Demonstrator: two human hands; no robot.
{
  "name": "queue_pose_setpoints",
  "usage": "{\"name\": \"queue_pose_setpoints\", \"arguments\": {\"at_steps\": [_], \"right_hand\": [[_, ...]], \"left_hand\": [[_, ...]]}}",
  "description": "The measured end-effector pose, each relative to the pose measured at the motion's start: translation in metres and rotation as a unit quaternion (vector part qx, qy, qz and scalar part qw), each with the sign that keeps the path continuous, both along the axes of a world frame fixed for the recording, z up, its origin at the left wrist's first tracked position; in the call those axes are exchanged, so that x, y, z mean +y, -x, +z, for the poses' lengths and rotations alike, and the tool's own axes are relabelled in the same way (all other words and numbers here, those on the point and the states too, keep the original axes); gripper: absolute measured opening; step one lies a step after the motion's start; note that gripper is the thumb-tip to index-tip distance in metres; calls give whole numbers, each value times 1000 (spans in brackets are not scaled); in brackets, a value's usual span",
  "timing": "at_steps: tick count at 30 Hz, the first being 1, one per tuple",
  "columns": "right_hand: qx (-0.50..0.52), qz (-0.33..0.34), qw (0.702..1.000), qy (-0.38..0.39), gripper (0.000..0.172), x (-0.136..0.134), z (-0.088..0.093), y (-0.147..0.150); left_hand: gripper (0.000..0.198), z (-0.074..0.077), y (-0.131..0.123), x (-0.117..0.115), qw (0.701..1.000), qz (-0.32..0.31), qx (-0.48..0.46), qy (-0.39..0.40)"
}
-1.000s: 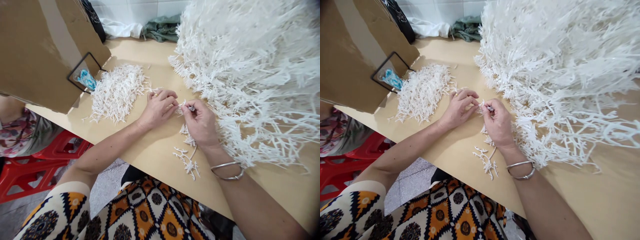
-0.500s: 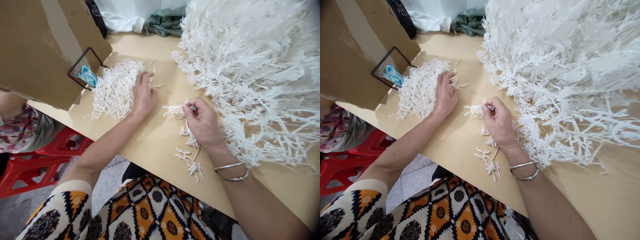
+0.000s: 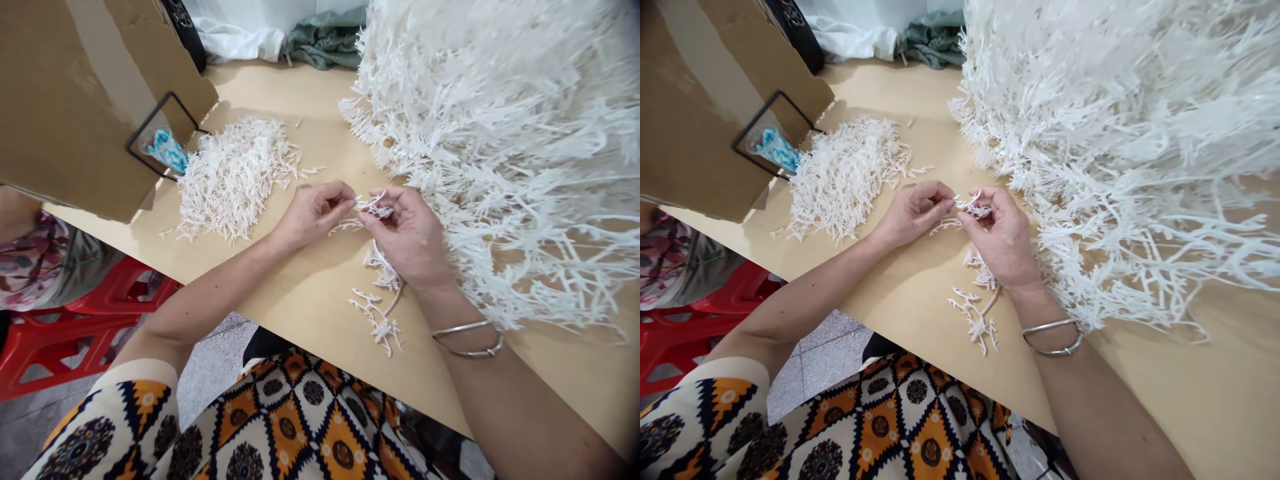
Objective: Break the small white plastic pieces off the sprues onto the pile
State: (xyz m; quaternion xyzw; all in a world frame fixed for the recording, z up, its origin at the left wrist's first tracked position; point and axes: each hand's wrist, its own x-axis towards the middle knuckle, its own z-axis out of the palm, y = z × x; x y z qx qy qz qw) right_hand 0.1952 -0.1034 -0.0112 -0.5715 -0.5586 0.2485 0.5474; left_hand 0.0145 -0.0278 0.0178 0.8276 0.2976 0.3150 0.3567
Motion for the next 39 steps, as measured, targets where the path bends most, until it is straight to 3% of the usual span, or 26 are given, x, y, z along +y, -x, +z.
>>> {"name": "queue_pose_setpoints", "arguments": {"at_steps": [3,6,10,14,19,24,28,32,36,39], "right_hand": [[4,7,1000,8,43,1,-2,0],[-22,-8,1000,2,42,1,-1,0],[-39,-17,999,-15,39,0,3,1],[-10,9,1000,-11,35,-2,6,3],[20,-7,1000,-10,25,0,4,2],[-51,-57,997,-21,18,1,3,5],[-111,-68,991,-20,19,5,6,5],[-133,-149,979,-36,21,12,4,-19],[-74,-153,985,-34,18,16,-4,-40],[-9,-114,992,-49,19,15,-7,-38]], "left_hand": [[25,-2,0,1,992,-34,-62,102],[27,-2,-2,0,991,-43,-61,113],[28,-1,-2,-1,997,-24,-21,72],[30,-1,-1,0,997,-34,-24,64],[27,0,0,0,998,-49,-8,24],[21,-1,-1,3,990,-94,46,-97],[25,3,0,0,982,-112,83,-129],[28,13,-3,-15,980,-103,81,-149],[31,6,-4,-11,986,-31,30,-164],[28,-12,5,14,981,126,5,-151]]}}
